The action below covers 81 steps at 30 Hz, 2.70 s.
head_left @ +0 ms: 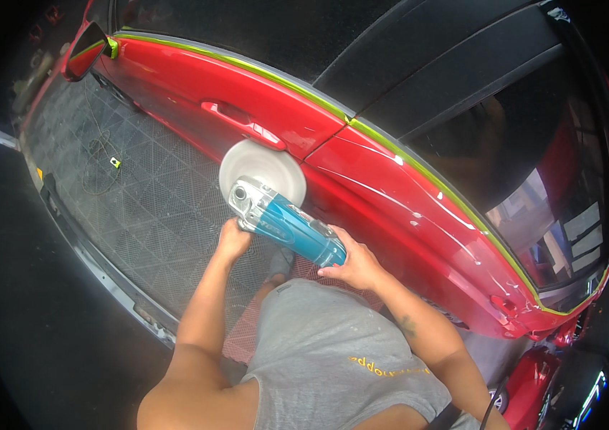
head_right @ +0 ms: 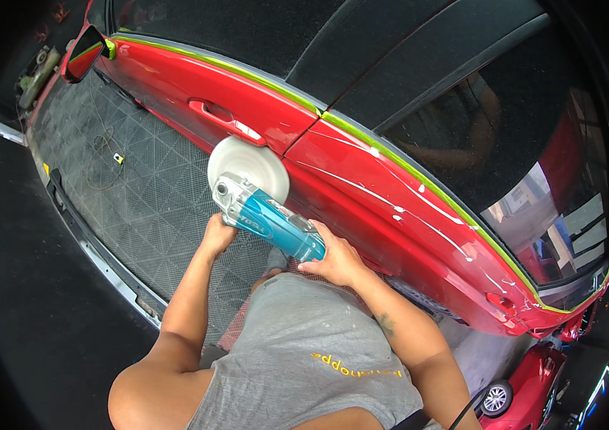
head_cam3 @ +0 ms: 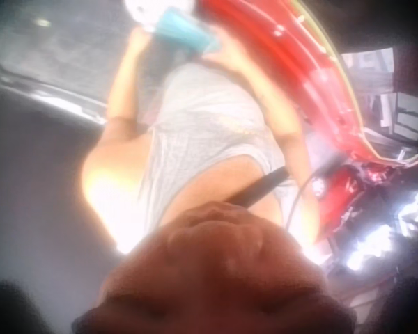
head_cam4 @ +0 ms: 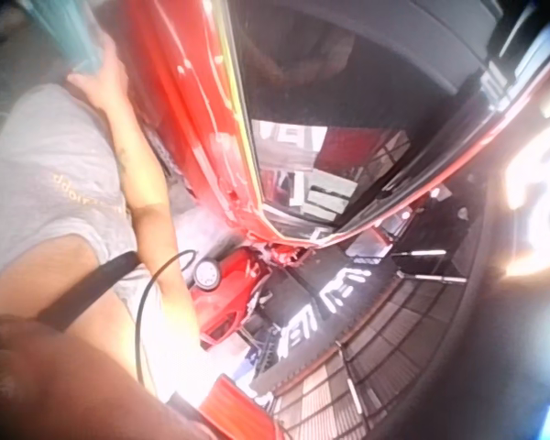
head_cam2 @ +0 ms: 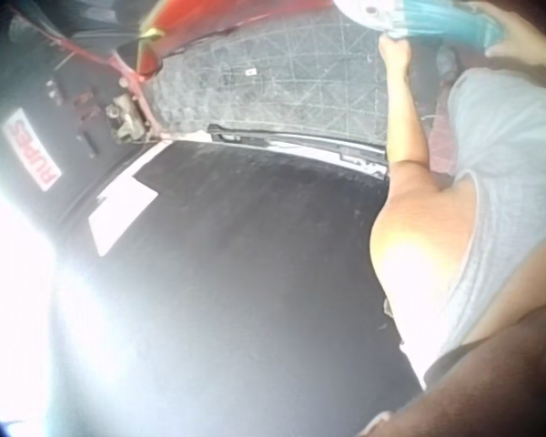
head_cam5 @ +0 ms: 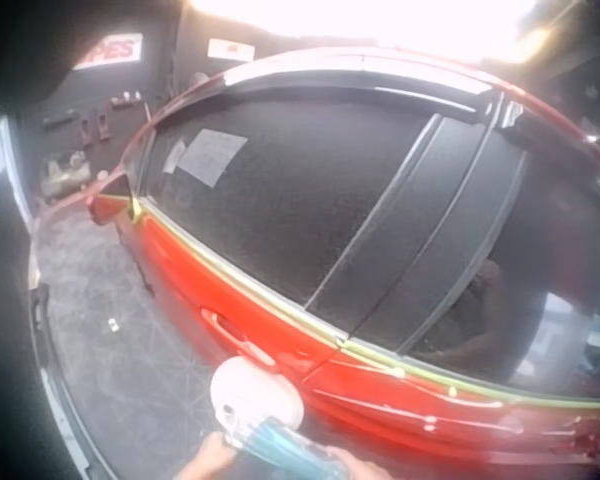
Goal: The person uses a teal electric polisher with a white pad to buff the red paint on the side of a car. They move the tool in circular and sweeping motions along the door panel and rear quarter panel, working around the door handle and fuel cap. The car is masked with yellow tape along the window edges.
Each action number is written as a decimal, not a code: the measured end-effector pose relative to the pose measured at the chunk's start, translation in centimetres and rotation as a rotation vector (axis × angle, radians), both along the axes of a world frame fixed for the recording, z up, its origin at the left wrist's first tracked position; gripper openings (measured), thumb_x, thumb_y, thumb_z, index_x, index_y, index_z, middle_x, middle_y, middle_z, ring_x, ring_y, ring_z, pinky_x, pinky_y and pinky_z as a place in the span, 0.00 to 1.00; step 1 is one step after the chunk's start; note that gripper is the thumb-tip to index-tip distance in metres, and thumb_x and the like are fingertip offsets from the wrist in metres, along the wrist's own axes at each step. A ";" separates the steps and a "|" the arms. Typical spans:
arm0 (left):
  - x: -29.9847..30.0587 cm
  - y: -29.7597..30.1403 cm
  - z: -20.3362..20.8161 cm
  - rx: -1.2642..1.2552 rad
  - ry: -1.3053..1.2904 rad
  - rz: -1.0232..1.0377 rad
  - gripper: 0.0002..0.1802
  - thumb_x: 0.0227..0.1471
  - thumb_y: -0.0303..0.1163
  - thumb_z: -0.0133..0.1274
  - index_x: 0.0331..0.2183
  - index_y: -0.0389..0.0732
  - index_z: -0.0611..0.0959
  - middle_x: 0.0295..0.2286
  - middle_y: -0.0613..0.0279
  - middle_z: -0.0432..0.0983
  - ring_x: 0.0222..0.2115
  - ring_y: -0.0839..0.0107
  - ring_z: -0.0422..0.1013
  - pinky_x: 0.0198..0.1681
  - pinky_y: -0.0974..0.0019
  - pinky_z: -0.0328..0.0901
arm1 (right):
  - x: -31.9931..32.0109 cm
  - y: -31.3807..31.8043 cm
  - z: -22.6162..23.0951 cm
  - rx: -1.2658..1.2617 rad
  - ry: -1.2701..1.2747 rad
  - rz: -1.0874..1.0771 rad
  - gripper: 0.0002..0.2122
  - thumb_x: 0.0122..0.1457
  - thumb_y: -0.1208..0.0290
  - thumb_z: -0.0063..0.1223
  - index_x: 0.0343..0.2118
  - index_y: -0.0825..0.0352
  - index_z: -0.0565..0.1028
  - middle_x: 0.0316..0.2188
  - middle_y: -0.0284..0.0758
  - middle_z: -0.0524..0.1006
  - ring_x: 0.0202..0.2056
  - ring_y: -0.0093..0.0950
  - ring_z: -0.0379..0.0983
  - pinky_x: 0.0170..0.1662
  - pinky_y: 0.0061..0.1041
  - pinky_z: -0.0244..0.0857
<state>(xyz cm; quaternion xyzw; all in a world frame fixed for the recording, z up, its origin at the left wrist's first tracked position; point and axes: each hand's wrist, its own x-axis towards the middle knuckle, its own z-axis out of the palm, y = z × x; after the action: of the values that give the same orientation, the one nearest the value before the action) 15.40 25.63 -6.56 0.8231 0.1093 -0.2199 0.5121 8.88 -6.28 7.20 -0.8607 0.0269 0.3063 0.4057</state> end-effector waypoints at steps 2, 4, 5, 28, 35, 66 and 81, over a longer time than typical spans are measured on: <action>-1.2 -1.6 1.0 -0.012 -0.008 0.017 0.16 0.55 0.31 0.61 0.43 0.32 0.89 0.39 0.38 0.87 0.44 0.49 0.84 0.50 0.53 0.74 | -1.3 -1.4 -0.5 0.019 -0.061 -0.010 0.51 0.49 0.57 0.81 0.74 0.59 0.60 0.59 0.49 0.80 0.59 0.48 0.79 0.62 0.43 0.71; -2.8 -3.2 -0.2 -0.013 -0.044 -0.029 0.16 0.55 0.30 0.61 0.43 0.33 0.90 0.39 0.37 0.87 0.45 0.48 0.84 0.50 0.53 0.74 | -3.5 -3.4 -1.0 0.030 -0.113 -0.022 0.50 0.48 0.59 0.81 0.73 0.60 0.62 0.60 0.48 0.79 0.61 0.47 0.78 0.63 0.42 0.70; -4.0 -4.3 -0.8 -0.030 -0.093 -0.038 0.14 0.55 0.31 0.61 0.41 0.33 0.89 0.36 0.39 0.87 0.41 0.52 0.85 0.46 0.53 0.75 | -4.8 -4.7 -1.3 0.033 -0.134 -0.029 0.50 0.47 0.60 0.82 0.73 0.60 0.62 0.60 0.48 0.79 0.61 0.45 0.77 0.64 0.41 0.70; -0.8 0.1 -1.3 0.153 -0.029 -0.123 0.17 0.53 0.30 0.59 0.43 0.30 0.88 0.39 0.30 0.84 0.47 0.37 0.81 0.51 0.46 0.73 | -2.8 -1.3 -4.0 0.088 -0.132 -0.079 0.50 0.46 0.56 0.80 0.73 0.56 0.63 0.63 0.47 0.78 0.62 0.48 0.76 0.64 0.43 0.70; 1.4 3.4 -1.0 0.122 -0.048 -0.044 0.17 0.55 0.32 0.62 0.44 0.31 0.88 0.40 0.36 0.86 0.45 0.44 0.83 0.50 0.52 0.74 | 1.0 2.3 -4.0 0.067 -0.087 -0.035 0.51 0.46 0.57 0.80 0.74 0.56 0.62 0.61 0.47 0.79 0.59 0.49 0.78 0.62 0.43 0.72; -9.2 -12.5 1.0 0.161 -0.103 -0.128 0.15 0.55 0.33 0.61 0.39 0.30 0.89 0.38 0.29 0.83 0.45 0.34 0.79 0.50 0.43 0.73 | -12.9 -12.5 -5.8 0.069 -0.173 -0.150 0.50 0.44 0.62 0.81 0.73 0.57 0.65 0.65 0.43 0.77 0.65 0.43 0.75 0.67 0.41 0.68; -2.8 -3.9 1.3 0.196 -0.052 -0.099 0.15 0.52 0.27 0.60 0.42 0.32 0.89 0.40 0.31 0.84 0.47 0.37 0.79 0.53 0.44 0.72 | -4.7 -4.6 -5.8 0.117 -0.161 -0.085 0.50 0.44 0.62 0.82 0.73 0.56 0.64 0.64 0.44 0.77 0.64 0.44 0.75 0.66 0.41 0.69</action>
<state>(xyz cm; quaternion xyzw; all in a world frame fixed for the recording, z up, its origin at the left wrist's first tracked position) 12.63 21.74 -5.24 0.8790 0.0762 -0.2119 0.4203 4.17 -10.89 1.36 -0.8554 0.0129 0.2199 0.4687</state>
